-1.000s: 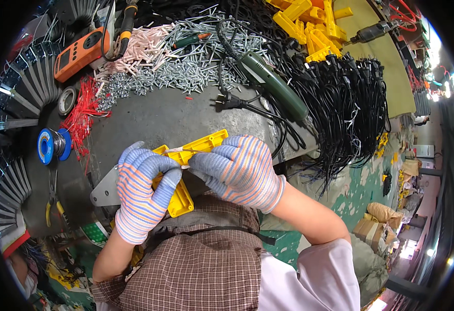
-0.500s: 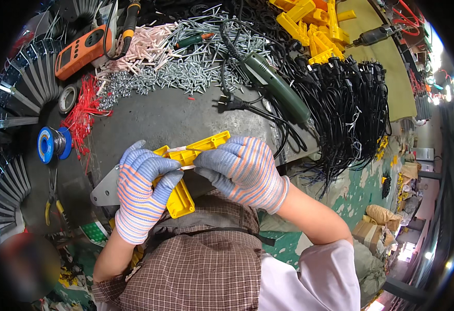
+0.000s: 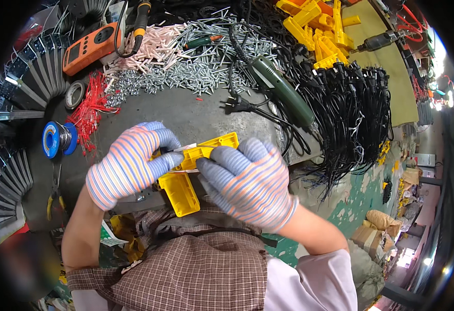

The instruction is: The person assembles a yellow tool housing by integrating electric wires and circuitry parts, soldering connections with a soldering iron, and securing components with screws using an electric screwdriver.

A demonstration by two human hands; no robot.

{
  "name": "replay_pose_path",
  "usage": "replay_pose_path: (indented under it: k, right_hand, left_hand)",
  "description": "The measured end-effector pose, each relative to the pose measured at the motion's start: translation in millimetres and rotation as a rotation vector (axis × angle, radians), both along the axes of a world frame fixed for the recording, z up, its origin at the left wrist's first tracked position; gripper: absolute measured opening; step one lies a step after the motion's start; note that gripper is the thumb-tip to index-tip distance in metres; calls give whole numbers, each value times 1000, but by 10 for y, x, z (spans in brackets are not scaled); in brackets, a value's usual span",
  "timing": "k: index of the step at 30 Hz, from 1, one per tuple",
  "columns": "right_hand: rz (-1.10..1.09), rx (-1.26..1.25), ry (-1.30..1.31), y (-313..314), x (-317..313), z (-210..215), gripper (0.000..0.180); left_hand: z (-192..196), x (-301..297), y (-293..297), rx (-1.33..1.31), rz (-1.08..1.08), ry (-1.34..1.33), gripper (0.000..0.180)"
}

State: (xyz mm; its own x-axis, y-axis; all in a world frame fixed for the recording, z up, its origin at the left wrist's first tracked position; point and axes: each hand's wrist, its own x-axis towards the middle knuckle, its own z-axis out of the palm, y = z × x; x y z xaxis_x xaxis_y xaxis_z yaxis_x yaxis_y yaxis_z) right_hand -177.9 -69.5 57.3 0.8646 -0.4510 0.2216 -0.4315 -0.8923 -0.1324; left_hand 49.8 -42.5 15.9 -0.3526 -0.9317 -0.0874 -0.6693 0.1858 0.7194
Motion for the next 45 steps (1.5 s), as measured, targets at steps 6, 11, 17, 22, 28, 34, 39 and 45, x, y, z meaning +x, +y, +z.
replay_pose_path:
  k: [6,11,17,22,28,34,39,45]
  right_hand:
    - [-124,108,-221,194,381,-208,17]
    - [-263,195,-216,232,398,-360,15]
    - [-346,163,-134,277,443,-374,17]
    - [-400,142,-161,297,408,-448,18]
    - [-360,38,-238,233,459,-477,19]
    - [-369,36,-180,235,463,-444,18]
    - [-252,70,-126,240,388,-444,19]
    - [-136,13,-57,240,291,-433,29]
  left_hand:
    - [18,90,-86,362,70,284,19]
    - [2,126,-62,376,87,434,19]
    - [11,113,43,148,106,316,15]
    - [-55,33,115,-80,152,175,13]
    - [-178,-48,161,-238,247,118,12]
    - [-227,-76,188,-260,284,88,14]
    - [-241,-74,202,-227,337,74,14]
    - [-234,-146,197,-192,366,-46,17]
